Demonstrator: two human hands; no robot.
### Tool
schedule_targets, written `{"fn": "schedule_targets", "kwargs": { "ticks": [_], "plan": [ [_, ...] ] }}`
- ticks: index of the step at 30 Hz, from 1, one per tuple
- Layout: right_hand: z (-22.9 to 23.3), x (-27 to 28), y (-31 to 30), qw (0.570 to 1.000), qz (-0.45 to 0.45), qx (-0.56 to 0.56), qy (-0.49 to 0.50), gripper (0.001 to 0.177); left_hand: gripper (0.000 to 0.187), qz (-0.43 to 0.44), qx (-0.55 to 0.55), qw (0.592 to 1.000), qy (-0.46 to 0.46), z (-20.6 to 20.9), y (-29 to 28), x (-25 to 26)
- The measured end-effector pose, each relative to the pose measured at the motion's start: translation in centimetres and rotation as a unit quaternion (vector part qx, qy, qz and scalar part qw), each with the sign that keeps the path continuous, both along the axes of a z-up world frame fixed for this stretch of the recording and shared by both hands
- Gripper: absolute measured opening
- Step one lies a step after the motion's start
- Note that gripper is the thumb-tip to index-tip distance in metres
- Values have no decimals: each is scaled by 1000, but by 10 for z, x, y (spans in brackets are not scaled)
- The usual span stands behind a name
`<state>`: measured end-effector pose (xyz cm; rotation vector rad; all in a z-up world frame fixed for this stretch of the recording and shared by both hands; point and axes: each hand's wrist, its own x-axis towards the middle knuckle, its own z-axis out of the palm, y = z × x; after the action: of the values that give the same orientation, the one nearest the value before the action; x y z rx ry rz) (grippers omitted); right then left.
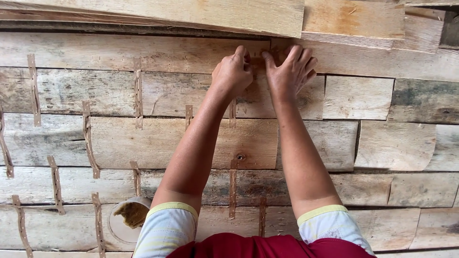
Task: Applying glue to thin wood veneer strips and attaching them to a wooden surface
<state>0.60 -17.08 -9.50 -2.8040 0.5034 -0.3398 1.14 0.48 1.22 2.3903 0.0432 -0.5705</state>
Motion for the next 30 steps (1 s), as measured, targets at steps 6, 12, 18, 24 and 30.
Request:
{"fn": "schedule_targets", "kwargs": {
  "ticks": [6, 12, 18, 24, 30],
  "plan": [
    [9, -3, 7, 989, -9, 65, 131, 107, 48, -6, -27, 1000, 3, 8, 2, -2],
    [28, -1, 12, 967, -26, 88, 236, 113, 19, -142, 57, 969, -192, -22, -23, -8],
    [21, -2, 6, 999, 30, 37, 5, 86, 40, -205, 20, 946, -250, -26, -30, -28],
    [36, 9, -10, 992, 37, 48, 107, 70, 50, -144, 39, 986, -71, 5, -21, -20],
    [0, 14, -19, 998, 46, -17, -27, 53, 57, -128, 111, 982, -81, -6, -30, -19]
  ]
}}
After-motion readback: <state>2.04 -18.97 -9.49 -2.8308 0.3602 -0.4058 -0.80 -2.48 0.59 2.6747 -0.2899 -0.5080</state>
